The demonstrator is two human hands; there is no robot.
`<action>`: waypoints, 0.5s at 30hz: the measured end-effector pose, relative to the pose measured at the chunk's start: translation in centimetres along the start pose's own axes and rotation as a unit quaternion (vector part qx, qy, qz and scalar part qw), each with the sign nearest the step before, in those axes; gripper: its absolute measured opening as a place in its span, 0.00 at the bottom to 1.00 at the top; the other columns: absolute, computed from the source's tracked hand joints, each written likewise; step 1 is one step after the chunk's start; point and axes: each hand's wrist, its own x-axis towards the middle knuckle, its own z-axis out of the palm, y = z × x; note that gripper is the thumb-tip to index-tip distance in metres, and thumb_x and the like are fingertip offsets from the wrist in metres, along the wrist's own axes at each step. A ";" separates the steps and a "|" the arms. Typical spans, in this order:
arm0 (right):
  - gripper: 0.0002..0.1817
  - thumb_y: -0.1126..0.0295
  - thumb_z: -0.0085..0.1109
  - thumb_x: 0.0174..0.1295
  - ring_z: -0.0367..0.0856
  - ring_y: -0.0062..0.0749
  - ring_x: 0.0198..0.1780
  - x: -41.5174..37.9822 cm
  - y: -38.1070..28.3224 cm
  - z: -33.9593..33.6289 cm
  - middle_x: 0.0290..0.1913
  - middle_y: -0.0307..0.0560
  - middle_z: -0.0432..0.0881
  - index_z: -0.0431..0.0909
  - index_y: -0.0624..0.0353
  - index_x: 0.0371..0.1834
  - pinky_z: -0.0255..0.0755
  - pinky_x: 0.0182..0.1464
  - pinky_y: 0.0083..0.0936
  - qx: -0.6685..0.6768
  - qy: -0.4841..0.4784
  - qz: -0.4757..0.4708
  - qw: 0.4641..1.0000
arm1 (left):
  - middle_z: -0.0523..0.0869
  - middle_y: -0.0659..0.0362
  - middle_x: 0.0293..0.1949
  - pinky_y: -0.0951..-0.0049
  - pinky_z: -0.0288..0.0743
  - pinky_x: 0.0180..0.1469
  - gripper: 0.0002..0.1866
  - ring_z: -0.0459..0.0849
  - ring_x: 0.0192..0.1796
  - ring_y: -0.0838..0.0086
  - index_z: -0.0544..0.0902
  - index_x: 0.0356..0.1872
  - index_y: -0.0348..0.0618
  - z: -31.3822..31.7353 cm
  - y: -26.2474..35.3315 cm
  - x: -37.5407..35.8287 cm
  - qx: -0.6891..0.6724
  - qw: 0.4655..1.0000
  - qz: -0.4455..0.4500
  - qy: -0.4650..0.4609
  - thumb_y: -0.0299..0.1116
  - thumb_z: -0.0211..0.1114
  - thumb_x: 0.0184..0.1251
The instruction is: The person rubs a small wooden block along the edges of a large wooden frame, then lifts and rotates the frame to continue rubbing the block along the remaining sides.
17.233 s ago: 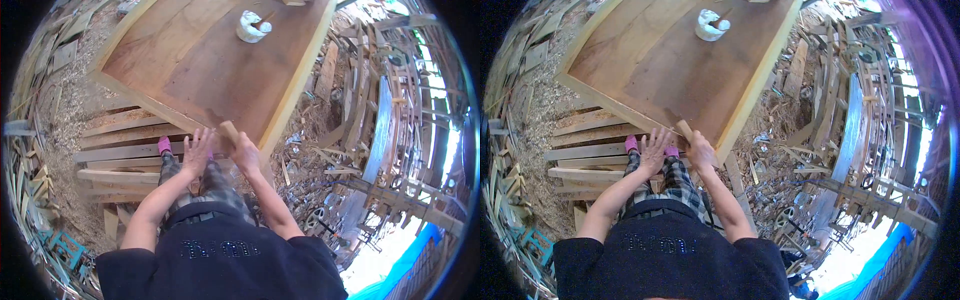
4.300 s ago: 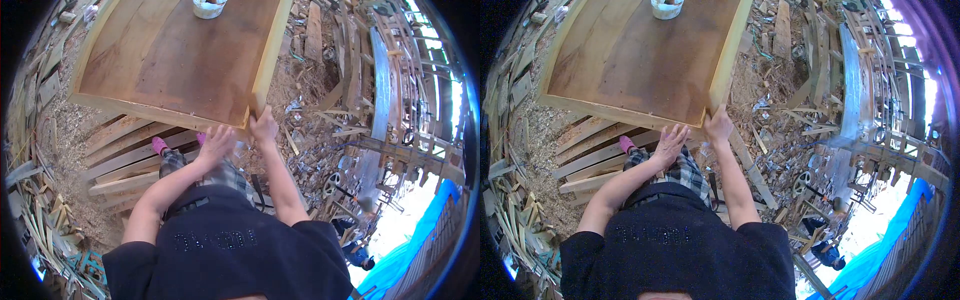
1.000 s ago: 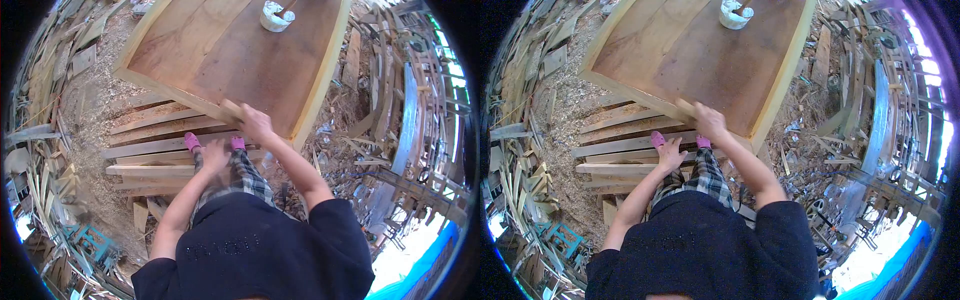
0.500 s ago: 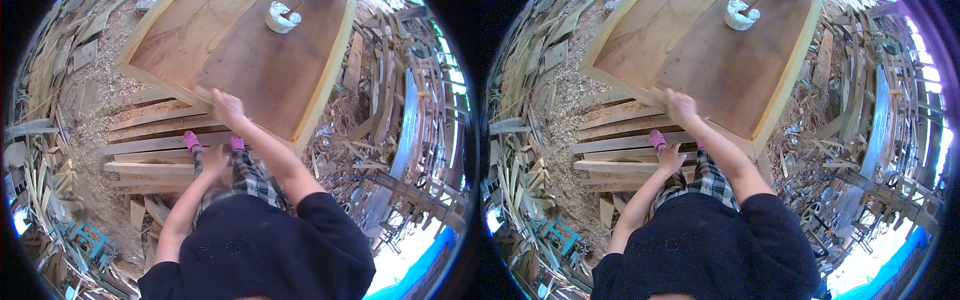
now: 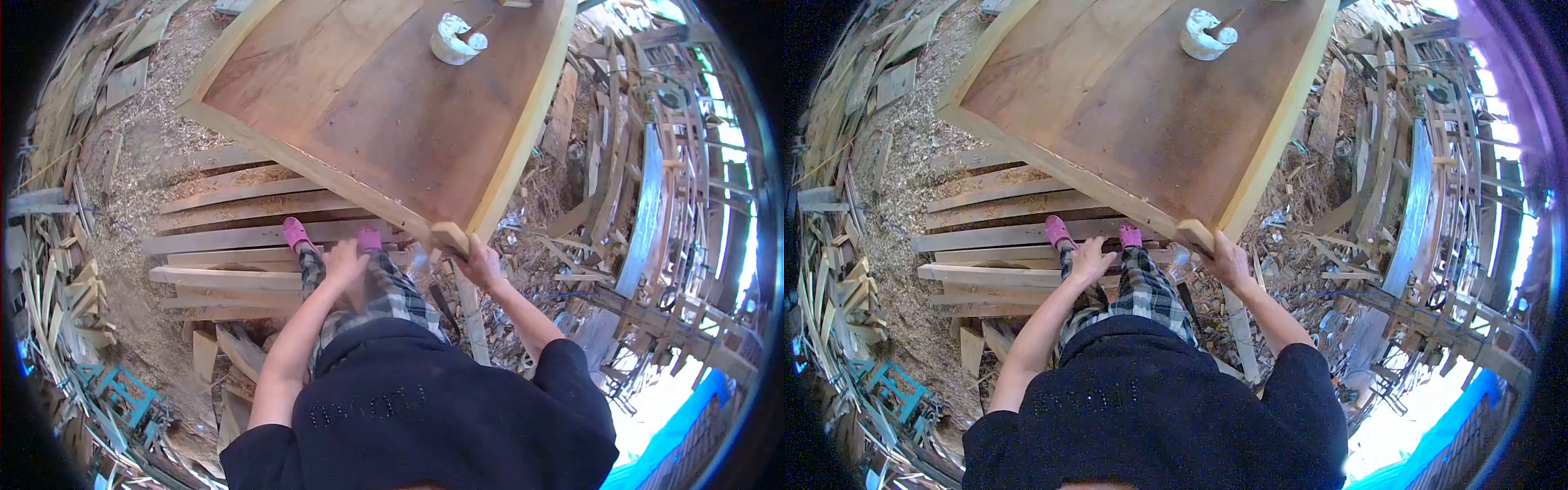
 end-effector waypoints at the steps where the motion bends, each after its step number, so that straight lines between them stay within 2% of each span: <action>1: 0.22 0.55 0.66 0.58 0.82 0.60 0.38 1.0 -2.0 0.2 0.36 0.62 0.82 0.70 0.56 0.47 0.75 0.38 0.48 0.001 -0.022 0.036 0.999 | 0.81 0.46 0.53 0.50 0.70 0.57 0.30 0.79 0.58 0.52 0.76 0.60 0.44 0.3 -0.5 0.1 -0.006 1.000 0.006 0.017 0.49 0.66 0.59; 2: 0.20 0.60 0.65 0.57 0.82 0.60 0.41 3.4 -4.0 1.8 0.38 0.62 0.82 0.70 0.57 0.47 0.75 0.41 0.49 0.007 -0.008 -0.004 1.000 | 0.81 0.46 0.53 0.50 0.70 0.57 0.30 0.79 0.58 0.52 0.76 0.60 0.44 0.1 -0.5 0.0 -0.007 1.000 0.002 0.017 0.49 0.66 0.59; 4: 0.21 0.67 0.62 0.54 0.81 0.59 0.45 8.2 -9.8 4.1 0.39 0.61 0.82 0.71 0.58 0.51 0.75 0.44 0.49 0.057 0.048 -0.094 0.993 | 0.81 0.47 0.53 0.47 0.69 0.57 0.29 0.79 0.58 0.52 0.77 0.59 0.44 -0.7 -0.5 -0.3 -0.021 0.999 -0.027 0.005 0.49 0.66 0.59; 5: 0.22 0.69 0.60 0.54 0.83 0.55 0.46 11.2 -11.6 7.2 0.40 0.59 0.83 0.71 0.60 0.53 0.76 0.44 0.48 0.079 0.193 -0.217 0.954 | 0.81 0.47 0.53 0.47 0.69 0.57 0.29 0.79 0.58 0.52 0.77 0.59 0.44 -0.6 -0.7 -0.6 -0.016 0.999 -0.028 0.002 0.49 0.66 0.59; 6: 0.18 0.72 0.57 0.54 0.84 0.53 0.44 13.9 -16.0 5.9 0.40 0.58 0.84 0.71 0.61 0.50 0.77 0.44 0.47 0.069 0.086 -0.155 0.982 | 0.82 0.48 0.52 0.45 0.69 0.56 0.29 0.79 0.57 0.53 0.77 0.59 0.45 -0.5 -0.9 -0.8 -0.016 0.999 -0.023 0.025 0.48 0.66 0.59; 7: 0.14 0.75 0.54 0.54 0.84 0.54 0.42 15.9 -19.0 5.3 0.39 0.58 0.84 0.71 0.60 0.46 0.77 0.42 0.47 0.059 0.041 -0.114 0.991 | 0.82 0.49 0.52 0.43 0.68 0.56 0.28 0.80 0.56 0.53 0.77 0.59 0.46 -0.2 -1.0 -0.9 -0.018 0.999 -0.015 0.047 0.47 0.66 0.59; 9: 0.11 0.75 0.54 0.55 0.84 0.55 0.40 18.5 -21.8 6.9 0.38 0.58 0.84 0.70 0.59 0.42 0.77 0.41 0.46 0.027 0.068 -0.099 0.992 | 0.83 0.51 0.50 0.40 0.67 0.55 0.27 0.81 0.54 0.54 0.77 0.59 0.48 0.2 -1.6 -0.9 -0.027 0.999 -0.003 0.034 0.46 0.66 0.59; 11: 0.13 0.75 0.54 0.54 0.84 0.55 0.41 17.1 -19.9 6.2 0.39 0.58 0.84 0.70 0.59 0.44 0.77 0.42 0.46 0.048 0.073 -0.097 0.991 | 0.81 0.46 0.57 0.43 0.67 0.62 0.29 0.78 0.61 0.52 0.76 0.61 0.46 -0.7 -1.1 -1.5 -0.014 0.999 -0.026 -0.030 0.48 0.63 0.60; 14: 0.20 0.74 0.56 0.53 0.83 0.55 0.47 12.0 -13.8 3.2 0.43 0.58 0.83 0.71 0.59 0.52 0.76 0.49 0.46 0.054 0.080 -0.101 0.990 | 0.80 0.45 0.57 0.43 0.67 0.62 0.31 0.77 0.62 0.52 0.75 0.63 0.44 -0.5 -0.9 -1.2 -0.002 0.998 -0.026 -0.051 0.48 0.64 0.60; 15: 0.24 0.71 0.60 0.53 0.82 0.53 0.50 9.7 -10.9 2.0 0.46 0.56 0.83 0.72 0.57 0.56 0.74 0.51 0.46 0.041 0.025 -0.058 0.997 | 0.80 0.45 0.57 0.43 0.67 0.62 0.31 0.77 0.62 0.52 0.74 0.63 0.44 -0.8 -0.7 -1.2 -0.003 0.997 -0.033 -0.063 0.47 0.65 0.60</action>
